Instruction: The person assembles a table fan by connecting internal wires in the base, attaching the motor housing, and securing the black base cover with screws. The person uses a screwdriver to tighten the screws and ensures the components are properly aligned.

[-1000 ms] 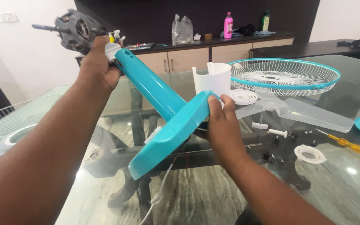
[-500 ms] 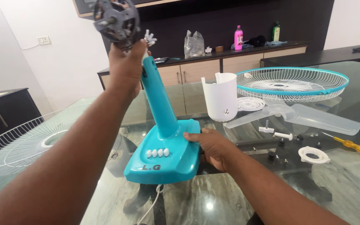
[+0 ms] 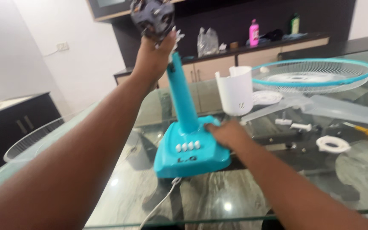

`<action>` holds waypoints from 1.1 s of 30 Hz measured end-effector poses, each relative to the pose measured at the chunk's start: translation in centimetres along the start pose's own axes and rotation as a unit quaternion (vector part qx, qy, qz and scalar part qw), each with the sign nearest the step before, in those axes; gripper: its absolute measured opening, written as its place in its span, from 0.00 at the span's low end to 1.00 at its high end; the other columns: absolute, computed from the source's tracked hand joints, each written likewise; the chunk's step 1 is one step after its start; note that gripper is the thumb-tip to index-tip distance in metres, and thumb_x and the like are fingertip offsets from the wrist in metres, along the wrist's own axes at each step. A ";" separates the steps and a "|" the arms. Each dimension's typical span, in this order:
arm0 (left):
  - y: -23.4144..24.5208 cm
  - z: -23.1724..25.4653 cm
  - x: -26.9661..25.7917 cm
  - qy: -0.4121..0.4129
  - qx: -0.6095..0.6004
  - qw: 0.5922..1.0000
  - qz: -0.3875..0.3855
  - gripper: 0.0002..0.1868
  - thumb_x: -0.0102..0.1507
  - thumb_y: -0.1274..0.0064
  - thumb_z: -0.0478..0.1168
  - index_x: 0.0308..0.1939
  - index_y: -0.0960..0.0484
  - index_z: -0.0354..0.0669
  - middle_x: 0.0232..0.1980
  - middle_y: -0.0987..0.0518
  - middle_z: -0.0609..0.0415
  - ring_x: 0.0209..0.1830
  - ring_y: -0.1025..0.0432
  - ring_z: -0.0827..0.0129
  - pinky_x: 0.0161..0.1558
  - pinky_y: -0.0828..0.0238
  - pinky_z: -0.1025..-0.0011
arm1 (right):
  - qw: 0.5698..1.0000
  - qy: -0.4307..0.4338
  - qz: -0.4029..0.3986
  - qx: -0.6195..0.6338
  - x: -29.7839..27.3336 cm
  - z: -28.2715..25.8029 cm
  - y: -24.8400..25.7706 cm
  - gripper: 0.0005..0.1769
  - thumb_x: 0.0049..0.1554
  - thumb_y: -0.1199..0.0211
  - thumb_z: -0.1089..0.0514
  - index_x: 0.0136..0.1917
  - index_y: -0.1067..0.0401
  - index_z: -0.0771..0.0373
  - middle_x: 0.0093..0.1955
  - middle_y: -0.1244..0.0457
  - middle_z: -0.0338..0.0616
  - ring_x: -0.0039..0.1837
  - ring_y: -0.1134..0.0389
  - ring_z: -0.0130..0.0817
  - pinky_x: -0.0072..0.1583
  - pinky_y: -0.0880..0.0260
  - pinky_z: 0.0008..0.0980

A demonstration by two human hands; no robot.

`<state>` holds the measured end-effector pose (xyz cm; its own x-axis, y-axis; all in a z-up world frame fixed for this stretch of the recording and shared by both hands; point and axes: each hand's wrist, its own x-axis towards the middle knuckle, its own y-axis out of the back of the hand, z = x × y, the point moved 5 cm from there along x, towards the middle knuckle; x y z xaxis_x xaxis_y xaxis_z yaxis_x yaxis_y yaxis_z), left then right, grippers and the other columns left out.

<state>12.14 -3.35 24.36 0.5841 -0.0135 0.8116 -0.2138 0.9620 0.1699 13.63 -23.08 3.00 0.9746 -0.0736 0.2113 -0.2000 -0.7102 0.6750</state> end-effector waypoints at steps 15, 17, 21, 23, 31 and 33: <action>-1.5 1.1 -2.7 0.081 0.080 0.991 -0.066 0.42 0.59 0.47 0.61 0.66 0.41 0.35 0.58 0.20 0.36 0.56 0.22 0.53 0.54 0.23 0.58 | 0.963 0.213 0.154 0.064 -0.8 -7.7 1.1 0.62 0.39 0.25 0.27 0.73 0.40 0.67 0.57 0.33 0.61 0.58 0.30 0.58 0.57 0.30 0.48; -1.0 1.5 -3.6 0.021 0.118 0.988 -0.097 0.47 0.62 0.46 0.62 0.71 0.46 0.32 0.66 0.28 0.32 0.65 0.31 0.48 0.61 0.31 0.59 | 0.962 0.203 0.166 0.076 -0.9 -8.8 0.0 0.56 0.40 0.26 0.28 0.68 0.36 0.66 0.54 0.31 0.60 0.57 0.29 0.58 0.57 0.30 0.49; 1.9 0.8 -8.9 0.001 0.177 0.983 -0.057 0.55 0.64 0.44 0.62 0.76 0.56 0.26 0.74 0.40 0.26 0.73 0.38 0.43 0.67 0.38 0.57 | 0.973 0.150 0.163 0.070 -1.5 -8.9 -1.2 0.38 0.45 0.31 0.32 0.57 0.27 0.63 0.50 0.28 0.56 0.54 0.26 0.55 0.59 0.29 0.48; 2.9 1.0 -14.0 0.010 0.231 0.973 -0.020 0.52 0.64 0.44 0.60 0.74 0.50 0.25 0.72 0.37 0.26 0.70 0.34 0.44 0.66 0.36 0.56 | 0.971 0.145 0.179 0.058 -1.8 -8.9 -0.4 0.35 0.46 0.31 0.33 0.55 0.26 0.61 0.50 0.29 0.56 0.54 0.27 0.55 0.59 0.29 0.49; 3.1 -0.7 -31.0 0.142 0.400 0.885 -0.191 0.26 0.64 0.39 0.58 0.59 0.18 0.47 0.68 0.29 0.40 0.71 0.40 0.44 0.65 0.42 0.51 | 0.966 0.174 0.160 0.101 -2.0 -8.3 1.5 0.29 0.47 0.33 0.35 0.50 0.21 0.60 0.47 0.28 0.53 0.51 0.26 0.52 0.55 0.28 0.48; 3.3 -2.0 -29.2 0.104 0.431 0.863 -0.241 0.14 0.64 0.43 0.51 0.44 0.13 0.47 0.55 0.19 0.50 0.66 0.34 0.51 0.64 0.37 0.54 | 0.958 0.189 0.160 0.142 -1.8 -8.1 2.2 0.30 0.47 0.33 0.36 0.50 0.23 0.63 0.45 0.28 0.54 0.48 0.26 0.50 0.53 0.27 0.45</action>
<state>-4.02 0.75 0.05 0.8763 -0.2208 0.4281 -0.3578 0.2965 0.8855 10.64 -18.89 9.81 0.7505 -0.0991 0.6534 -0.3953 -0.8597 0.3235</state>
